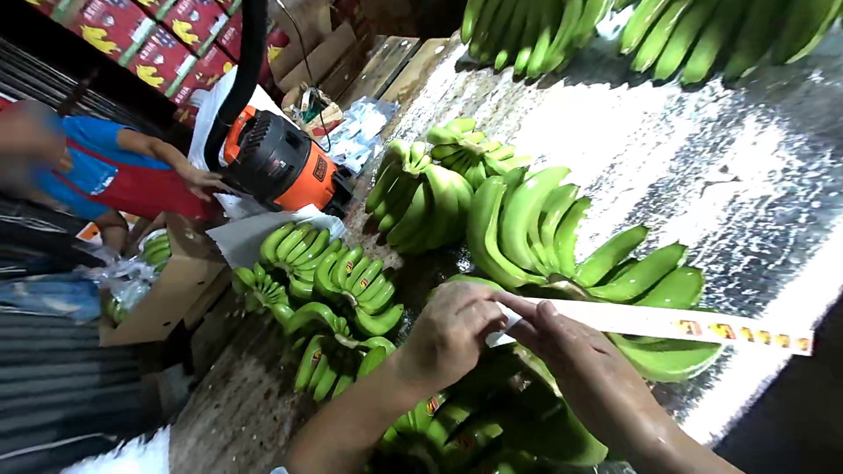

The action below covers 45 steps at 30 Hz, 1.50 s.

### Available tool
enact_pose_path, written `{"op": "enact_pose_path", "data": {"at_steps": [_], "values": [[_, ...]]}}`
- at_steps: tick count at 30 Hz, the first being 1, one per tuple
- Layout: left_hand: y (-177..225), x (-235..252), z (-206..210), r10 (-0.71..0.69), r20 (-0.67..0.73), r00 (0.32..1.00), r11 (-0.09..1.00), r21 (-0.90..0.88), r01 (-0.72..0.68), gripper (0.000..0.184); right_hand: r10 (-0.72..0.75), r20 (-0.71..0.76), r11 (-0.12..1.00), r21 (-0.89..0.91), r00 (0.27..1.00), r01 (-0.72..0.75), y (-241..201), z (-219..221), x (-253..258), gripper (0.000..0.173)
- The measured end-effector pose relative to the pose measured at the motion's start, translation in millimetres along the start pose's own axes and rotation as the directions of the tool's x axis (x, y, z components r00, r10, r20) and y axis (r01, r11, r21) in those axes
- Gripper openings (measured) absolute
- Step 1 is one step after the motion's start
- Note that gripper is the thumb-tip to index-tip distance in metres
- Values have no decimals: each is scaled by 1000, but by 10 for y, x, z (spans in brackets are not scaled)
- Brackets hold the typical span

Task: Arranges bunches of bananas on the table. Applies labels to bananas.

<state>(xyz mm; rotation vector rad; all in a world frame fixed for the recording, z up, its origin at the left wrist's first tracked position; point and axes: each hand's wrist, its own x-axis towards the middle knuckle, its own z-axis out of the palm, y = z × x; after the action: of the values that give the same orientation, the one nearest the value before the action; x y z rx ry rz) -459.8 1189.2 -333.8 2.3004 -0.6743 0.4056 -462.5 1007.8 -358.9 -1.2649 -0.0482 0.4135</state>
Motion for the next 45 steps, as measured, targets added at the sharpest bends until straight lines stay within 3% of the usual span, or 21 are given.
{"op": "enact_pose_path", "data": {"at_steps": [3,6,9,12,17,19,22,25,29,32,34,38,41,45], "values": [[-44,-17,-102,-151,75,986,983,-89,157,18,-102,85,986,-124,991,112,59,41,-22,66],[-61,-16,-161,-143,87,986,989,-31,146,11,-169,173,939,-271,970,212,102,73,-72,65],[-17,-48,-152,-127,71,989,991,51,124,9,-195,202,905,-341,960,256,96,89,-92,75],[-24,-134,-91,5,10,1000,982,186,-7,11,-146,205,944,-264,968,198,107,71,-68,70],[-128,-283,-32,171,-6,985,937,310,-160,9,55,187,994,78,981,-71,43,88,-39,91],[-127,-294,-23,74,-22,997,976,209,-68,7,32,194,997,59,981,-44,67,90,-46,93],[-78,-240,-84,-190,6,982,979,-79,190,9,-168,258,946,-229,951,229,190,69,-92,85],[-68,-243,-125,-183,28,983,980,-77,185,6,-216,277,890,-338,936,306,254,78,-129,83],[-93,-352,-26,62,-70,996,986,162,-50,9,6,212,1000,-22,977,-1,147,94,-106,93],[-161,-394,15,134,-78,988,976,183,-118,6,161,150,968,169,975,-186,49,145,-92,94],[-190,-381,11,79,-72,994,995,73,-74,11,200,123,951,212,972,-223,37,147,-70,92],[-214,-269,-120,-129,76,989,979,-152,140,16,226,128,947,202,966,-248,19,112,-22,88],[-194,-189,-146,-106,138,985,994,10,105,17,214,171,953,180,962,-244,-9,109,-16,84],[-143,-156,-137,-3,103,995,977,213,-19,6,240,170,950,163,956,-268,2,120,-26,84]]}}
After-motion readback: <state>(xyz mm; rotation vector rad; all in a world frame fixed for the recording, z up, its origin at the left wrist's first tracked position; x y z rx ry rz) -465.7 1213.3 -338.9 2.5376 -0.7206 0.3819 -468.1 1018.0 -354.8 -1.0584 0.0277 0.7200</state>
